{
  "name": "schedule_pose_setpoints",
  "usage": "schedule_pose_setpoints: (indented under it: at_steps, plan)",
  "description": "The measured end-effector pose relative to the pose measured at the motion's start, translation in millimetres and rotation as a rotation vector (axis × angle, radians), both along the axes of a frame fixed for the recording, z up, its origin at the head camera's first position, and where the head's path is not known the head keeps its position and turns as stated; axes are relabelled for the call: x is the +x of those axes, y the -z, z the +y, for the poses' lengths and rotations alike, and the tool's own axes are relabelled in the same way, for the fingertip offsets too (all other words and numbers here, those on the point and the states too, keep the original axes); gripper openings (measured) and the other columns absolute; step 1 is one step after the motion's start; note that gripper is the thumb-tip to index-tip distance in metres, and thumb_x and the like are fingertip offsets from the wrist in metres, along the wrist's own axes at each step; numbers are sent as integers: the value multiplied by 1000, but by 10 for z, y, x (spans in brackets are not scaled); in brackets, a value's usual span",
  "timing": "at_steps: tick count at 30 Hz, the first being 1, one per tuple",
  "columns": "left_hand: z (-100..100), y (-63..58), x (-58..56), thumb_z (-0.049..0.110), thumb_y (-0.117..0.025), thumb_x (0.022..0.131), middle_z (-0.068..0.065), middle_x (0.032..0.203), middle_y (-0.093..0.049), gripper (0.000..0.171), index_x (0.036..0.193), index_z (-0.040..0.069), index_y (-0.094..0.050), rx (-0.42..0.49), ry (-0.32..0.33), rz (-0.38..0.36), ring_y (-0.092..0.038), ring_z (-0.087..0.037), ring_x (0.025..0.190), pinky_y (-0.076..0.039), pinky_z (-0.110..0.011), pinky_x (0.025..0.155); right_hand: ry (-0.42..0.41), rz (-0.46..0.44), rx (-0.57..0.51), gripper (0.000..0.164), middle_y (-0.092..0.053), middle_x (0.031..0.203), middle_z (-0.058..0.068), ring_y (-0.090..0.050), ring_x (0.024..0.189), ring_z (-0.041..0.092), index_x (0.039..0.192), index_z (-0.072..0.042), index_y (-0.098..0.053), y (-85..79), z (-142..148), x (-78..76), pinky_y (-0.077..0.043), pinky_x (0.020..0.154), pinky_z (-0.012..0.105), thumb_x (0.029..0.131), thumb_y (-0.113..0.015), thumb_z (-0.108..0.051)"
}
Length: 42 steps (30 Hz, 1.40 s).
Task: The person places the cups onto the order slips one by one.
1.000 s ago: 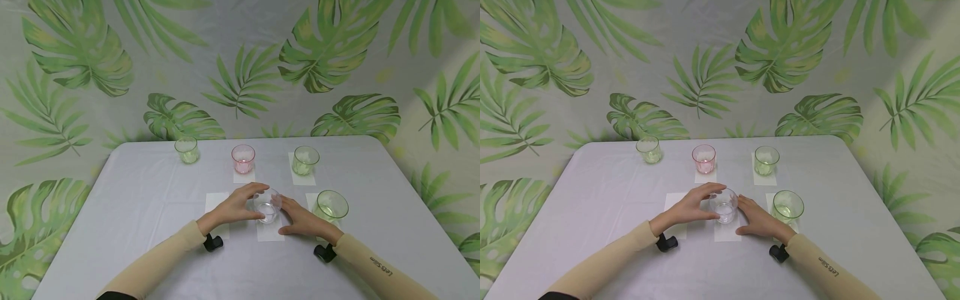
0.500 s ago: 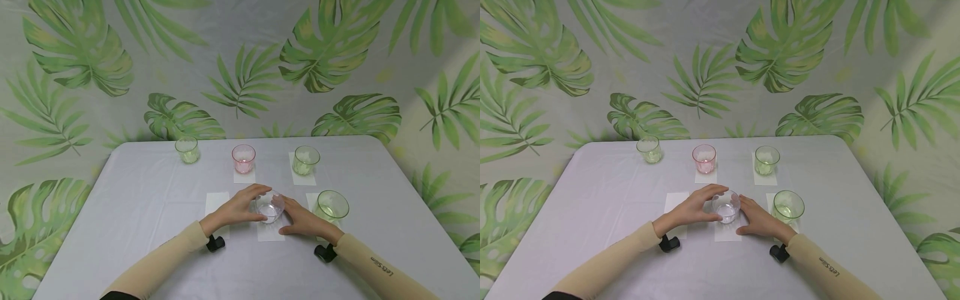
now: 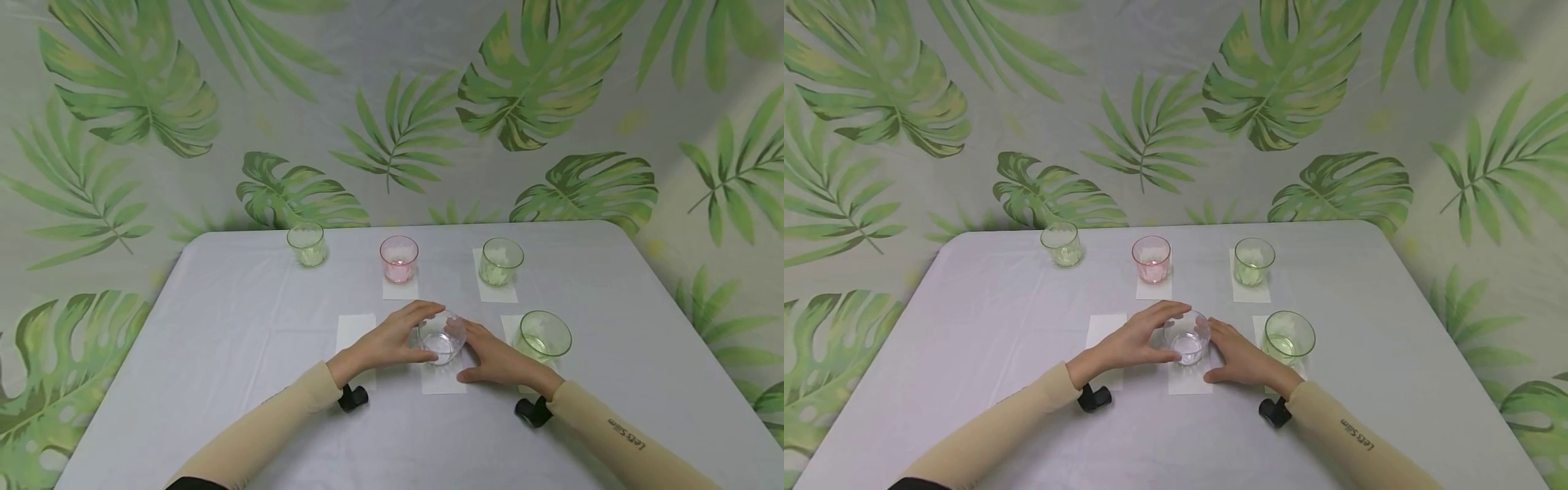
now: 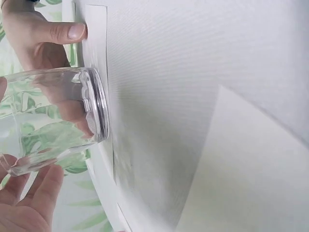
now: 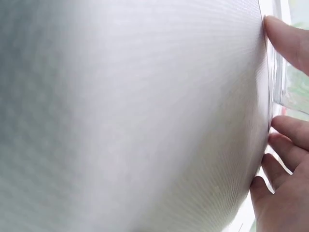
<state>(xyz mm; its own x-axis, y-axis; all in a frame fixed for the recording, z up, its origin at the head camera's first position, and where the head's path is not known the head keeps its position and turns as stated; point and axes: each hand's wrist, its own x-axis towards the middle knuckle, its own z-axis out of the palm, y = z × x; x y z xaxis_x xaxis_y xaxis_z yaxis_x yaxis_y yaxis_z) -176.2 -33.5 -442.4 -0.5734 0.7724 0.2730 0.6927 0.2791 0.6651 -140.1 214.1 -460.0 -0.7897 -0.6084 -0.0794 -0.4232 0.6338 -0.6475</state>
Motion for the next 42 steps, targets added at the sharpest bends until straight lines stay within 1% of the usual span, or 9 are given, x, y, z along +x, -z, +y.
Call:
schedule_pose_setpoints:
  at_steps: [5, 9, 12, 18, 21, 27, 34, 38, 42]
  plan:
    - [-52, -44, 2, 21, -79, 82, -9, 144, -38, 78, 144, 3, -37, -12, -6, -40, -45, -22, 125, -40, -29, 101, 28, -32, -23, 92, -25, 148, 30, -22, 136, 45, 147, 8, -25, -28, 12, 0, -22, 108, 59, 80, -78, -27]
    - [-156, -65, -31, 19, -80, 80, -11, 142, -42, 77, 143, 1, -39, 28, -36, -56, -44, -23, 125, -41, -26, 100, 58, -35, -53, 92, -30, 145, 30, -27, 134, 45, 146, 7, -27, -56, 5, 2, -24, 107, 60, 79, -78, -29]
    - [-280, -61, -72, 18, -80, 80, -13, 140, -44, 76, 142, 1, -40, 65, -76, -44, -47, -25, 123, -41, -27, 101, 86, -28, -63, 92, -34, 144, 30, -29, 133, 45, 145, 6, -28, -81, -14, 11, -25, 107, 60, 78, -79, -29]
    - [-595, -73, -175, 17, -79, 81, -17, 137, -47, 73, 142, 1, -41, 116, -185, -27, -47, -26, 123, -40, -33, 103, 105, 31, -90, 97, -30, 147, 28, -26, 135, 45, 148, 4, -24, -131, -39, 3, -25, 107, 59, 76, -82, -28]
    - [-767, -104, -216, 18, -78, 81, -16, 137, -48, 72, 142, 3, -42, 115, -254, -13, -47, -25, 124, -40, -37, 103, 103, 31, -118, 99, -27, 150, 26, -23, 137, 44, 150, 0, -22, -192, -45, 8, -24, 106, 61, 76, -82, -28]
    - [-1103, -165, -288, 20, -77, 83, -13, 140, -45, 72, 142, 3, -42, 80, -384, 9, -45, -30, 125, -40, -44, 102, 82, 10, -149, 102, -20, 155, 17, -17, 140, 39, 153, -8, -18, -332, -74, 23, -23, 107, 62, 76, -83, -27]
    - [-1458, -266, -378, 23, -76, 84, -15, 143, -41, 73, 144, 3, -40, 12, -540, 26, -40, -32, 129, -38, -50, 102, 45, -5, -180, 103, -17, 156, 10, -14, 142, 35, 154, -11, -15, -457, -151, 32, -22, 108, 61, 76, -82, -27]
    - [-1626, -303, -449, 22, -76, 84, -17, 144, -40, 73, 144, 3, -40, 6, -608, 45, -37, -34, 131, -35, -52, 103, 30, 3, -186, 102, -17, 157, 9, -15, 142, 32, 154, -12, -16, -525, -215, 24, -23, 108, 59, 77, -81, -27]
    - [-1746, -335, -526, 20, -76, 84, -20, 144, -39, 73, 144, 1, -39, 15, -651, 53, -33, -37, 133, -31, -54, 106, 16, 10, -181, 101, -16, 157, 7, -15, 142, 30, 154, -13, -16, -593, -292, 16, -24, 108, 58, 78, -81, -26]
